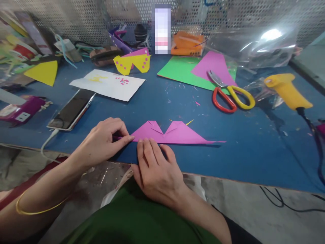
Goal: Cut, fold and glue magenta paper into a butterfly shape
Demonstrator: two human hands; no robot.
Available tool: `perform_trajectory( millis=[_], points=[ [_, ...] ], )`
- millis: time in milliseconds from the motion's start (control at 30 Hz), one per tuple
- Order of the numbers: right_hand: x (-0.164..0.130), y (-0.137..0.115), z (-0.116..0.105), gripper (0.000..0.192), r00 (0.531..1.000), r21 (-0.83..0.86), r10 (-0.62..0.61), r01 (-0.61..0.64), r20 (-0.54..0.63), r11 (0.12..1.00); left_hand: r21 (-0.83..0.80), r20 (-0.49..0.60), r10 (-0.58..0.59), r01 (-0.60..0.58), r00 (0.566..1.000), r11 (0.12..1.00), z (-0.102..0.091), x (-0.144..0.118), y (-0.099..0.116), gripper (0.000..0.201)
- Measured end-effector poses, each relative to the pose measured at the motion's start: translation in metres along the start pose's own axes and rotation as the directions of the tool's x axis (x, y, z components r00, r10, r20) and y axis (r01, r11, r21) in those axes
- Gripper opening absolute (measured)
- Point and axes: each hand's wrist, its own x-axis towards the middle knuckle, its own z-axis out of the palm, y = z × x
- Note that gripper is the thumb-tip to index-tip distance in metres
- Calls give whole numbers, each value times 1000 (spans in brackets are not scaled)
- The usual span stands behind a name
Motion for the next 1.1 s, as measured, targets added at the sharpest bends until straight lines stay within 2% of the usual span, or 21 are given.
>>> perform_trajectory(
  millis=[233,433,633,733,833,867,933,1000,1100],
  points=[
    [5,-4,-6,49,990,9,45,-47,136,999,-82,-20,-9,8,1000,997,-2,-2,-8,21],
    [5,-6,-5,49,990,-8,49,-48,129,999,-69,-28,-71,69,997,995,-11,-6,-21,22],
    [4,-5,-4,49,993,-15,35,-34,110,999,-38,-18,-39,38,999,999,-10,-7,-23,20],
    [5,-4,-4,49,993,-16,32,-31,109,999,-59,-76,-44,39,996,998,-9,-10,-24,22],
    [5,-4,-3,49,993,-14,33,-32,113,999,-114,-235,-57,31,970,993,-7,-21,-22,21],
    [5,-4,-3,49,993,-13,34,-32,112,999,-102,-290,-21,-9,957,995,-5,-26,-20,21],
    [5,-4,-3,48,994,-10,35,-34,106,999,31,-338,160,-159,927,987,0,-37,-15,21],
    [5,-4,-3,47,994,-5,36,-36,101,999,228,-271,365,-309,890,923,9,-47,-9,24],
    [5,-5,-3,47,994,0,30,-30,101,1000,422,-189,442,-334,877,843,22,-57,1,34]
  ],
)
